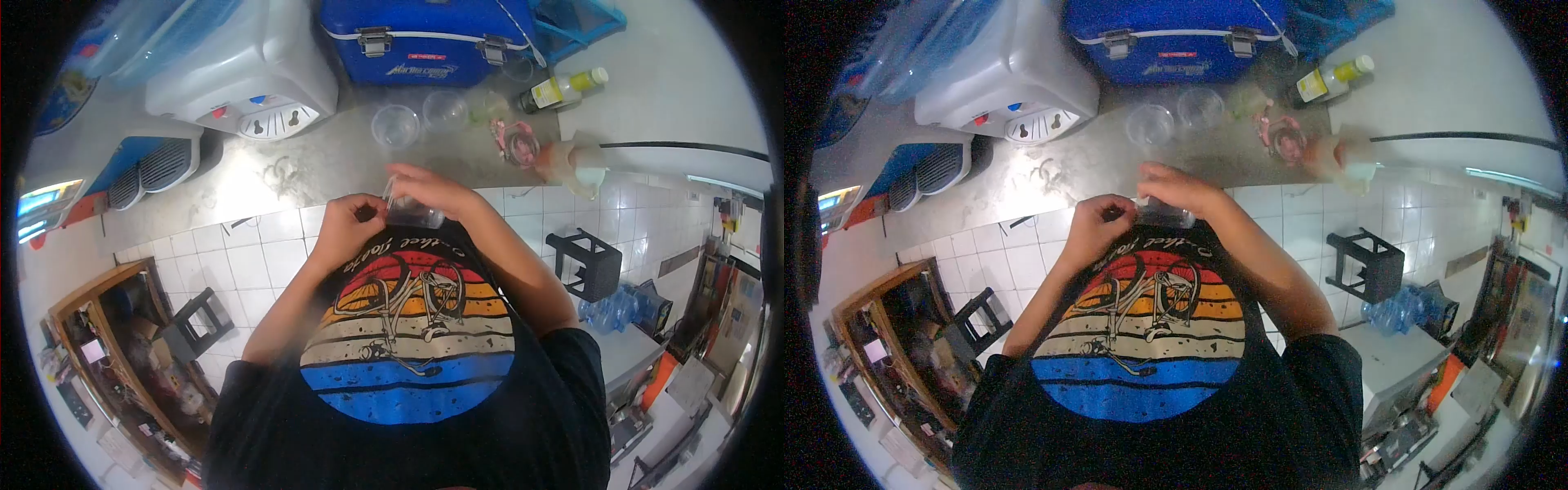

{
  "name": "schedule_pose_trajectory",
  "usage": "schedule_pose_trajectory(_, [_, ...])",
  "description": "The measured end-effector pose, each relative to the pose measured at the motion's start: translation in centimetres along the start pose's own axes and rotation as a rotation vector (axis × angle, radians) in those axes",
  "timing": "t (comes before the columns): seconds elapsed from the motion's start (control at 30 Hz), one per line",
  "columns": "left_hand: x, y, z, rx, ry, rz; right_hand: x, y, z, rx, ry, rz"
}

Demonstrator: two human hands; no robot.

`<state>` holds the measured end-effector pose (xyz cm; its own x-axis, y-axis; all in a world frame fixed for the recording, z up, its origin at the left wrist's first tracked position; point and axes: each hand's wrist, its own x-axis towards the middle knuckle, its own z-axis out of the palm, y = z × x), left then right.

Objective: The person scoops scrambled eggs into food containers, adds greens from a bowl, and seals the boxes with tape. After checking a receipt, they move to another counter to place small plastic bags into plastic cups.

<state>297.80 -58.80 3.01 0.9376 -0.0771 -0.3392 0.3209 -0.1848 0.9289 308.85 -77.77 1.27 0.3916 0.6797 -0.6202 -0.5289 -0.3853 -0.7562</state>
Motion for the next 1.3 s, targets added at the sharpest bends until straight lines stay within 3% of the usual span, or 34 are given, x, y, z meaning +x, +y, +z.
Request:
schedule_pose_trajectory(0.07, [0.1,0.6,0.0,-0.071,0.01,-0.061,-0.2,-0.1,0.3,-0.126,0.031,-0.118])
schedule_pose_trajectory(0.37, [0.4,0.7,-0.1,-0.183,-0.015,-0.171,0.6,1.5,-0.3,-0.297,-0.026,-0.127])
schedule_pose_trajectory(0.47, [0.4,1.0,0.4,-0.147,0.026,-0.183,1.0,1.4,0.9,-0.383,0.134,-0.075])
schedule_pose_trajectory(0.77, [0.0,1.0,1.1,0.015,0.064,-0.098,0.9,-0.1,4.5,-0.643,0.404,0.115])
schedule_pose_trajectory(1.07, [0.4,0.6,2.4,0.294,0.219,0.066,1.8,1.3,5.0,-0.655,0.433,0.079])
schedule_pose_trajectory(1.3, [0.3,0.8,2.8,0.339,0.246,0.096,0.9,0.2,5.2,-0.694,0.438,0.136])
